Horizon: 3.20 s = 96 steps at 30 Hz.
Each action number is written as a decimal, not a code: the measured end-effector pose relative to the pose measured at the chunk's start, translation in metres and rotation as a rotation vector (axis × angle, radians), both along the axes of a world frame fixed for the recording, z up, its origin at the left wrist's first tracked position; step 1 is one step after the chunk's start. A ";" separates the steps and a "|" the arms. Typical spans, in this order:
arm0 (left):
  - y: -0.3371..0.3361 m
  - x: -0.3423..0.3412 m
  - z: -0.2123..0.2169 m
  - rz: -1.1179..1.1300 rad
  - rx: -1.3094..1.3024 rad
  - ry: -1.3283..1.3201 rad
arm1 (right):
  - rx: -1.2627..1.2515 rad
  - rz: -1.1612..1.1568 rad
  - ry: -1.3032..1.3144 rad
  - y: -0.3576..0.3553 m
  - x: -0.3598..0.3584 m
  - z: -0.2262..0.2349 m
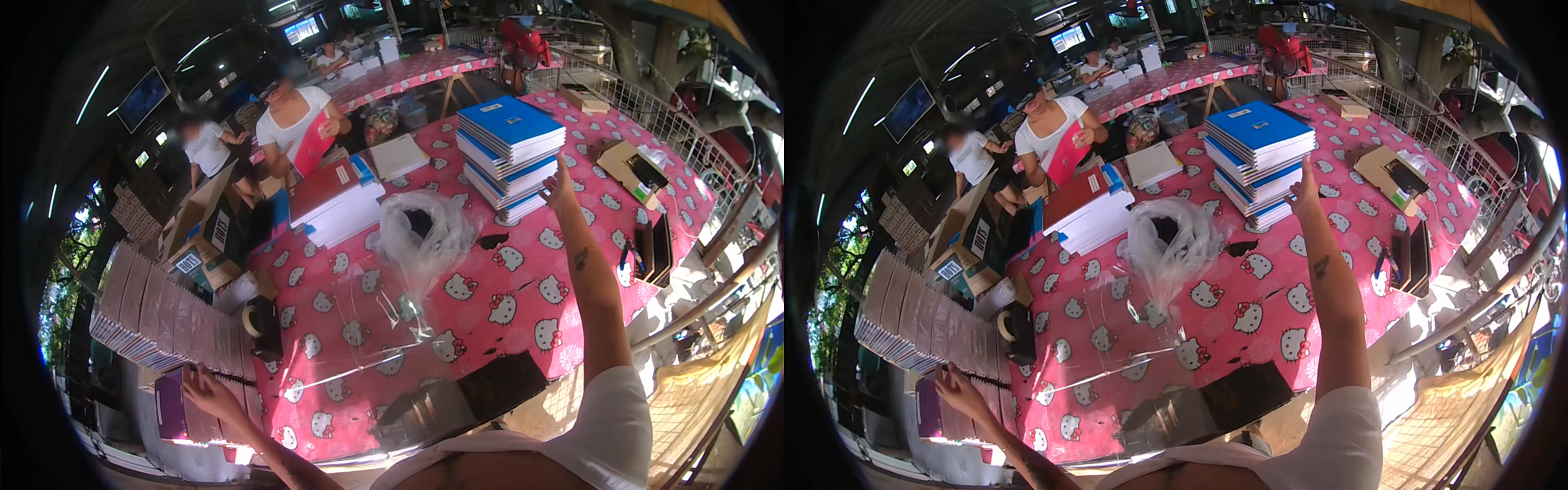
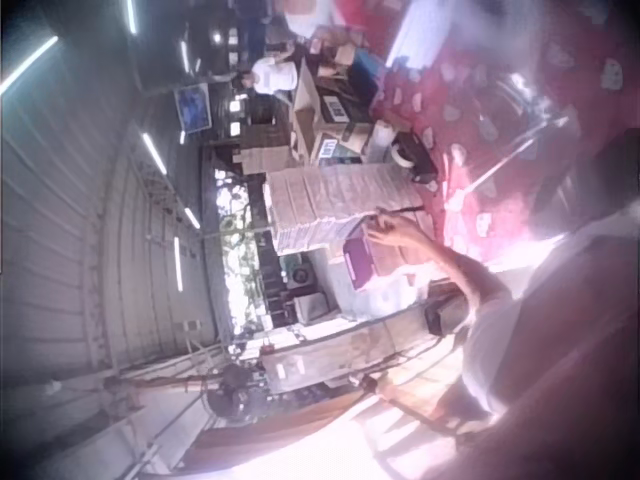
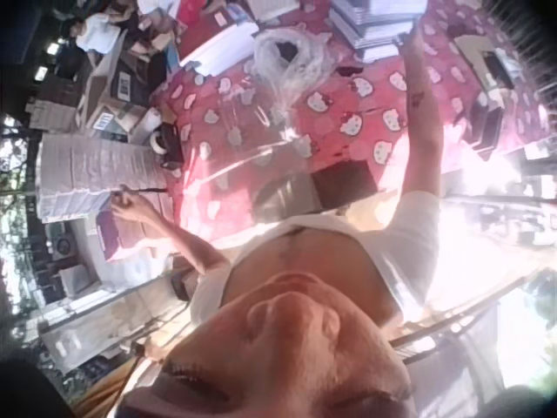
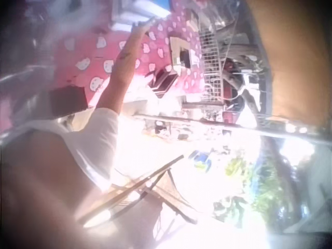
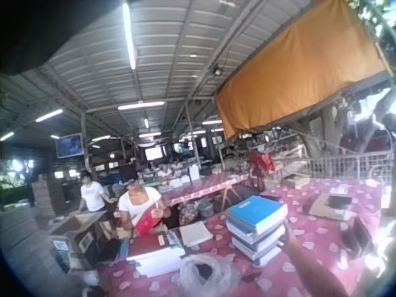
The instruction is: The person places blue and purple notebooks into clear plastic bags and then stacks the packaged notebooks onto the table.
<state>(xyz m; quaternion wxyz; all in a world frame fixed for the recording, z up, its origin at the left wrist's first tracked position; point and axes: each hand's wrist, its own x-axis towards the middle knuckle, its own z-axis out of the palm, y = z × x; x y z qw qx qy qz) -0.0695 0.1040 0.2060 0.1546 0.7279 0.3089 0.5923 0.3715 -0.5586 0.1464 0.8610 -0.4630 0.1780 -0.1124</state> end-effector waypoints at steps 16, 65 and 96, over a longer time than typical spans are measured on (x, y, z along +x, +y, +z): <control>-0.189 0.123 0.023 -0.304 0.103 0.310 | -0.992 -0.595 -0.609 0.070 0.105 0.139; -0.105 -0.066 -0.013 -1.305 -0.166 0.351 | -0.497 0.662 -0.536 0.288 -0.403 -0.109; -0.025 -0.013 -0.169 -0.853 -1.206 0.542 | -0.341 1.136 0.218 0.341 -0.301 -0.110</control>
